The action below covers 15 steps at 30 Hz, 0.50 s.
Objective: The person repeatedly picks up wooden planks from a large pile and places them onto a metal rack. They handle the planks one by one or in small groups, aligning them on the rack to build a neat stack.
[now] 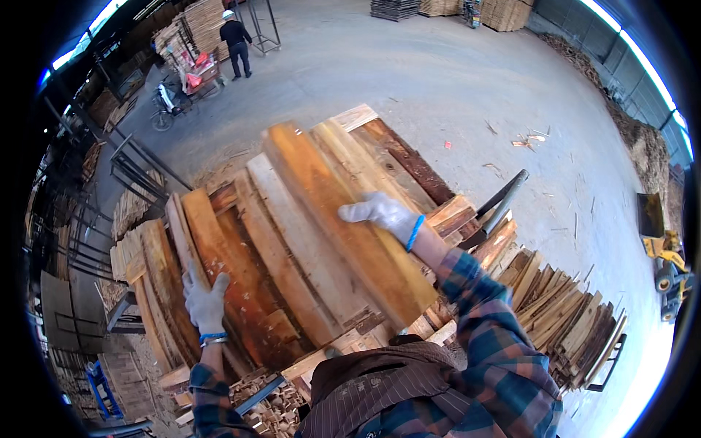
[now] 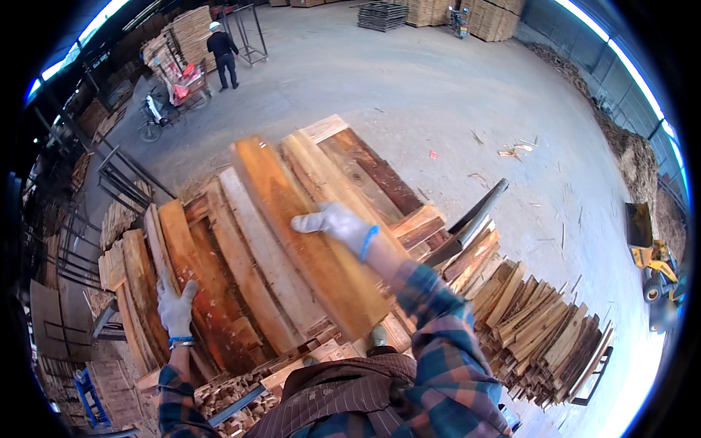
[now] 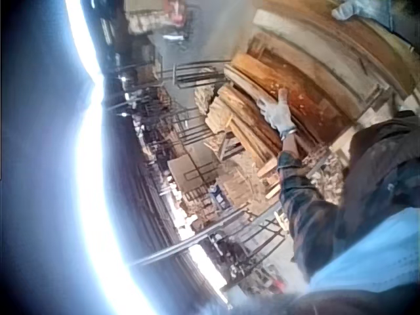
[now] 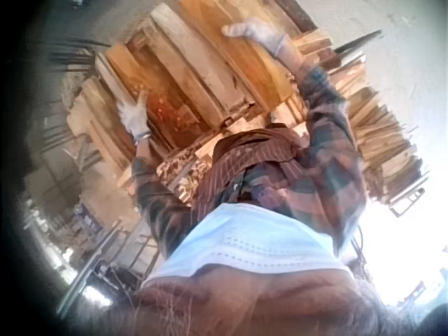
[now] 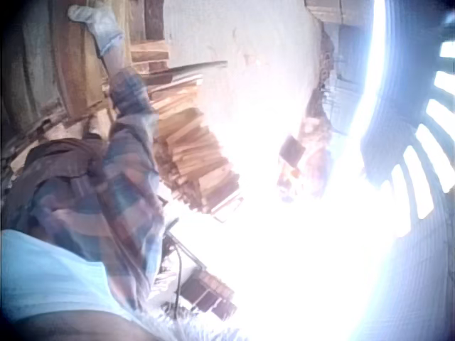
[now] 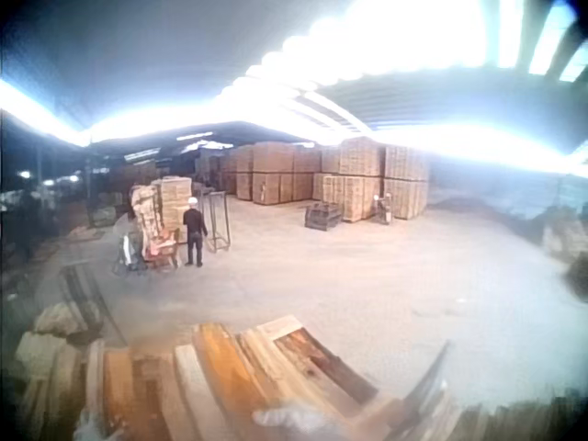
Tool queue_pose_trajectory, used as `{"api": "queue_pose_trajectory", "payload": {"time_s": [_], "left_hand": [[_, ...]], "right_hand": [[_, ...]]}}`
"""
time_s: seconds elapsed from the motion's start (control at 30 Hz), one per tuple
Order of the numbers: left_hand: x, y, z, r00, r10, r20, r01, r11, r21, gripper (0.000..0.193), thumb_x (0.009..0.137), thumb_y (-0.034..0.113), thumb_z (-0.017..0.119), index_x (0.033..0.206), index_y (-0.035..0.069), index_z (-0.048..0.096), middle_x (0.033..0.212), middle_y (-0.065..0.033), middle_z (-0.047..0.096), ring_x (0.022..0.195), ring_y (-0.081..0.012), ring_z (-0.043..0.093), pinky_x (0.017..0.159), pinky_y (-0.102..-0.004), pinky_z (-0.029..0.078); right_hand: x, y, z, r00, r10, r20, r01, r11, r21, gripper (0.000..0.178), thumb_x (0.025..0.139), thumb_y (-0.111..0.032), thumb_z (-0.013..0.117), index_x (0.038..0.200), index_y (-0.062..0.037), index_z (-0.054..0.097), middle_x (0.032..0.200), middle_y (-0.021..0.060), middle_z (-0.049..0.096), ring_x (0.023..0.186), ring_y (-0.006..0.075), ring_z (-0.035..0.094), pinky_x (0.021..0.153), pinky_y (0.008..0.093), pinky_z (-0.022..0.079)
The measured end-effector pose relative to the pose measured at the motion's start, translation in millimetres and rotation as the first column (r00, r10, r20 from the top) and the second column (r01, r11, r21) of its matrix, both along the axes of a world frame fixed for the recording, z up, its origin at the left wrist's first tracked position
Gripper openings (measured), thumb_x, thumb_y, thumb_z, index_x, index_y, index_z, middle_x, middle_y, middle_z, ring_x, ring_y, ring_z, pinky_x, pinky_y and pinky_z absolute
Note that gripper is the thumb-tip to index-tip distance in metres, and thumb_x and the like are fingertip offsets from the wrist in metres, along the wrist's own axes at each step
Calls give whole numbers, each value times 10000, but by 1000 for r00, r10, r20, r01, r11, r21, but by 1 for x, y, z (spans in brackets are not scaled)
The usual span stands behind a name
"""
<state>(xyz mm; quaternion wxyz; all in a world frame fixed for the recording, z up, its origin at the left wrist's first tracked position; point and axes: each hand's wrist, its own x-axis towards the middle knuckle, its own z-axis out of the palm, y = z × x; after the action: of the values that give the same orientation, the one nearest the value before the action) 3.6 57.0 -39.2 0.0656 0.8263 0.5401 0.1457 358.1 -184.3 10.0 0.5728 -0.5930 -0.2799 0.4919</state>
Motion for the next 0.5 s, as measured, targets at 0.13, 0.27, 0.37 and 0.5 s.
{"api": "queue_pose_trajectory", "payload": {"time_s": [0.13,0.27,0.37,0.5], "left_hand": [[6,1,-5,997,31,-71,-31,999,13,916,834,633,636,1544,158,305,1516,-242,368,1328,-453,409,1068,-527,381],[20,-6,4,960,60,-274,-56,998,22,831,892,619,564,1535,148,329,1530,-219,355,1313,-436,404,1064,-525,380],[29,-9,8,957,76,-280,-67,997,41,794,907,601,555,1524,143,353,1531,-205,358,1314,-433,404,1066,-526,377],[24,-6,8,956,65,-286,-55,998,43,803,899,602,566,1528,153,348,1531,-206,359,1334,-426,392,1076,-521,371]], "right_hand": [[119,-72,10,981,-105,165,112,993,-35,623,807,-313,809,1269,53,607,1053,99,702,911,188,669,847,318,529],[204,-84,-21,965,-133,226,189,950,-249,590,800,-303,796,1251,39,631,997,111,724,827,220,682,808,333,533],[217,-72,-59,970,-109,215,159,960,-232,631,796,-334,789,1271,44,617,1070,140,711,948,235,665,879,338,502],[192,-38,-76,905,17,425,113,954,-278,750,764,-457,776,1298,38,598,1205,215,664,1160,289,596,1006,370,428]]}}
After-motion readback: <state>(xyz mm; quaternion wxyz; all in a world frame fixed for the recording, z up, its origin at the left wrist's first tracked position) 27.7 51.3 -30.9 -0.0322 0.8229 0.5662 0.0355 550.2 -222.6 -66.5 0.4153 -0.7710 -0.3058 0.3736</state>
